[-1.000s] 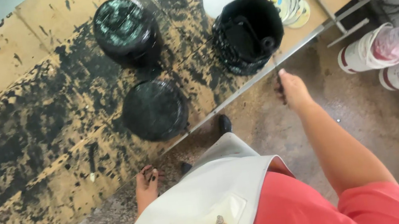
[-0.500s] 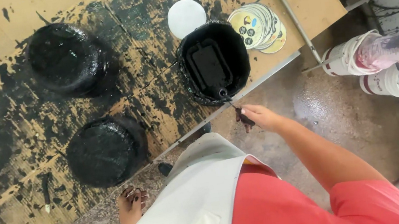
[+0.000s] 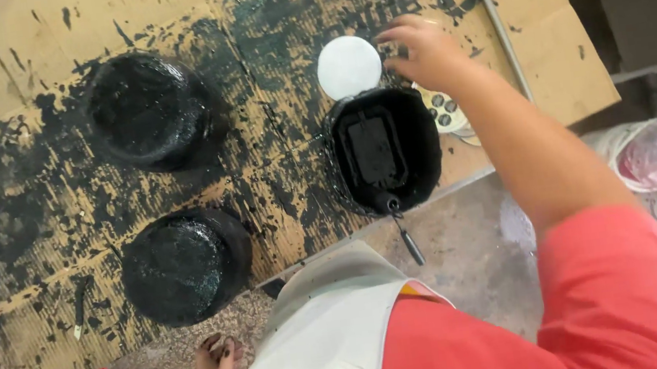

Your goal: Labeling waxed cheese wheels and dipping new cheese wheels into a black wax bath

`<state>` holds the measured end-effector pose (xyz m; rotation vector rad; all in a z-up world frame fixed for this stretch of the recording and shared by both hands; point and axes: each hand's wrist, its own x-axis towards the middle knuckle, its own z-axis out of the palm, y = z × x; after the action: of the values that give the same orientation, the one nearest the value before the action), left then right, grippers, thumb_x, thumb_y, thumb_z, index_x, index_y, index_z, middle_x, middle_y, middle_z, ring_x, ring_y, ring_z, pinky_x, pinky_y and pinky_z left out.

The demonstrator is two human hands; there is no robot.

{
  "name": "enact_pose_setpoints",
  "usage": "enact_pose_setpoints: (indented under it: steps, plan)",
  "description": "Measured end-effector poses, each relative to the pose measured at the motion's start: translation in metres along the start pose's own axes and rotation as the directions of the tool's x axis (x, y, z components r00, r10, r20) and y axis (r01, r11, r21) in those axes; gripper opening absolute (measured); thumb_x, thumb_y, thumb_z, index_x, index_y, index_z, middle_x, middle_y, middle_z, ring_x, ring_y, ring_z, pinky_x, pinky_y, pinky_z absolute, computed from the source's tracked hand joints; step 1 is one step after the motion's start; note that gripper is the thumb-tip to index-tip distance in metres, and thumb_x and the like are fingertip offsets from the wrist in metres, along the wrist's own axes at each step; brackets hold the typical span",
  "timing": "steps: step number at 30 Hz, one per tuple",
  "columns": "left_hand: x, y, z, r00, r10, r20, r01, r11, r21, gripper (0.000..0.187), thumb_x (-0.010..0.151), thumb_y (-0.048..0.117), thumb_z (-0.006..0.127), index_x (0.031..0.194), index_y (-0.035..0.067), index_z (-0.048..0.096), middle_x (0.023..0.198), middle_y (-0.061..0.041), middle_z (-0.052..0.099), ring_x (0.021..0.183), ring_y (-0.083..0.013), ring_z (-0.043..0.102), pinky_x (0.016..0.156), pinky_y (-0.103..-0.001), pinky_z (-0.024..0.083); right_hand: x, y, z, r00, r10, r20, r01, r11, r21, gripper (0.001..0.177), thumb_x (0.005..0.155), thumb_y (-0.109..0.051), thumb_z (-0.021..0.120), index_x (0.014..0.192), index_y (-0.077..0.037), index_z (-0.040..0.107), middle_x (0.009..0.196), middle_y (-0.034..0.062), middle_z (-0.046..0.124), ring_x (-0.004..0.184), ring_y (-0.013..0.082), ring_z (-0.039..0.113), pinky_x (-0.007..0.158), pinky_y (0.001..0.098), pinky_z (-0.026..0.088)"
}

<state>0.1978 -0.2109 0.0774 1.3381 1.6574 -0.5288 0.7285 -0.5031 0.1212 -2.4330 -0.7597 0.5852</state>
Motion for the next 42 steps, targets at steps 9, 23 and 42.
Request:
enact_pose_setpoints:
  steps: [9,23,42]
  plan:
    - [0.027,-0.069,0.001,0.972,-0.046,-0.229,0.053,0.998,0.025,0.052,0.098,0.035,0.064,0.142,0.008,0.056,0.116,-0.018,0.077,0.102,-0.032,0.074,0.09,-0.045,0.059,0.126,-0.024,0.056,0.754,-0.253,0.606,0.596,0.651,-0.47,0.088,0.082,0.006,0.056,0.16,-0.027,0.032,0.157,0.0132,0.04,0.15,0.0412,0.027,0.121,0.0592,0.028]
    - [0.077,-0.128,-0.001,0.977,0.17,-0.129,-0.18,0.981,-0.076,0.042,0.099,0.026,0.064,0.134,0.008,0.048,0.106,-0.02,0.079,0.088,-0.0268,0.076,0.065,-0.036,0.055,0.084,-0.012,0.002,0.851,-0.157,0.501,0.429,0.759,-0.491,0.028,0.089,-0.025,0.061,0.114,-0.019,0.073,0.112,0.0047,0.072,0.11,0.031,0.064,0.1,0.0562,0.044]
    - [0.074,-0.088,-0.002,0.975,0.217,-0.047,-0.211,0.971,0.113,0.047,0.099,0.03,0.061,0.14,0.01,0.048,0.113,-0.015,0.072,0.095,-0.0282,0.073,0.075,-0.043,0.05,-0.144,0.161,0.079,0.805,-0.555,-0.21,0.375,0.75,-0.545,0.002,0.099,-0.018,0.074,0.099,-0.016,0.075,0.097,-0.001,0.075,0.111,0.023,0.073,0.117,0.0524,0.043]
